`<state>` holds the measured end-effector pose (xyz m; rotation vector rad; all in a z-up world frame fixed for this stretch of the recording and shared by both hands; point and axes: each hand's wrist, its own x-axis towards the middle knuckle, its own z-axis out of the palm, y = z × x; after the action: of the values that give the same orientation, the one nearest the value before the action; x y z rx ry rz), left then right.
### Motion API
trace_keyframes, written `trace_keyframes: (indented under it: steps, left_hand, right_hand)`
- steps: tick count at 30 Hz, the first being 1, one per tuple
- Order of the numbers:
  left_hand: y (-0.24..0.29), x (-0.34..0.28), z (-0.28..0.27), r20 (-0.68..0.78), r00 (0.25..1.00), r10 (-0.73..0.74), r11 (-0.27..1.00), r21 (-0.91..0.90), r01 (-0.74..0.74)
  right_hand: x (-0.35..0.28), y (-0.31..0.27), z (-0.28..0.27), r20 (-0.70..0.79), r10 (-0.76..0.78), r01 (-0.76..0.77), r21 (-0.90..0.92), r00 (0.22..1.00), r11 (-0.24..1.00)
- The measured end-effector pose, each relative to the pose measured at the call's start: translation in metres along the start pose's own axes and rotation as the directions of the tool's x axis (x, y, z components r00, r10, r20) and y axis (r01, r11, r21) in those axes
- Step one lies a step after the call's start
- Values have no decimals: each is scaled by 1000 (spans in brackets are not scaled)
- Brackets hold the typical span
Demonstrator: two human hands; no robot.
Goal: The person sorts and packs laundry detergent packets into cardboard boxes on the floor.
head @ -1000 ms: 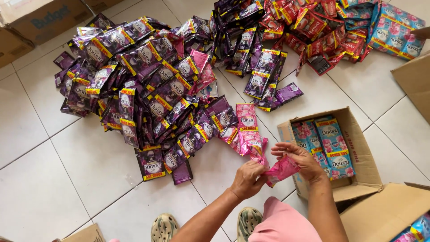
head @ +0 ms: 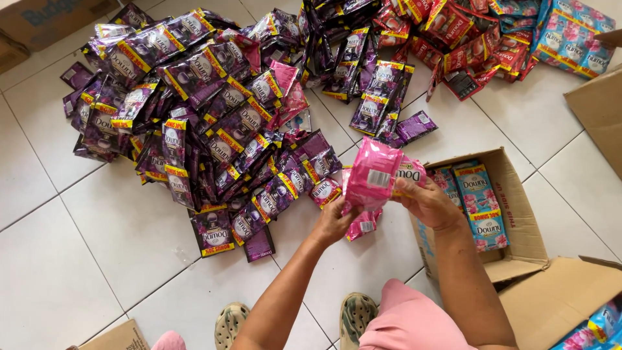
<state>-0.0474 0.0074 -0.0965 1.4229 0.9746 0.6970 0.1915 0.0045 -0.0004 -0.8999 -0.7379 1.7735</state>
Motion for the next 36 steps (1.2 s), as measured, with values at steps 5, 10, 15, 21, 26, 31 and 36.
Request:
trace_keyframes:
  steps: [5, 10, 15, 21, 26, 31, 36]
  left_hand:
    - [31, 10, -31, -53, 998, 38, 999, -19, -39]
    - [66, 13, -60, 139, 989, -52, 995, -80, 64]
    - [-28, 26, -34, 112, 992, -58, 967, 254, 28]
    - [13, 68, -67, -78, 956, 281, 945, 196, -262]
    - [23, 87, -83, -128, 825, 550, 834, 133, -535]
    - [29, 72, -65, -159, 813, 561, 824, 206, -528]
    - [75, 31, -37, -153, 735, 661, 746, 243, -620]
  right_hand:
    - [35, 30, -46, -71, -90, 62, -324, 993, 944]
    - [42, 5, -32, -221, -45, -77, -511, 974, 856]
    - [6, -52, 17, 17, -273, 134, -898, 962, 418]
    - [-53, -88, 82, 472, 138, 378, -822, 871, 427]
    - [-34, 12, 11, -12, 384, -94, -976, 923, 197]
    - [-23, 65, -31, 23, 499, -136, -950, 866, 281]
    - [-3, 84, -60, -30, 480, -246, -886, 877, 394]
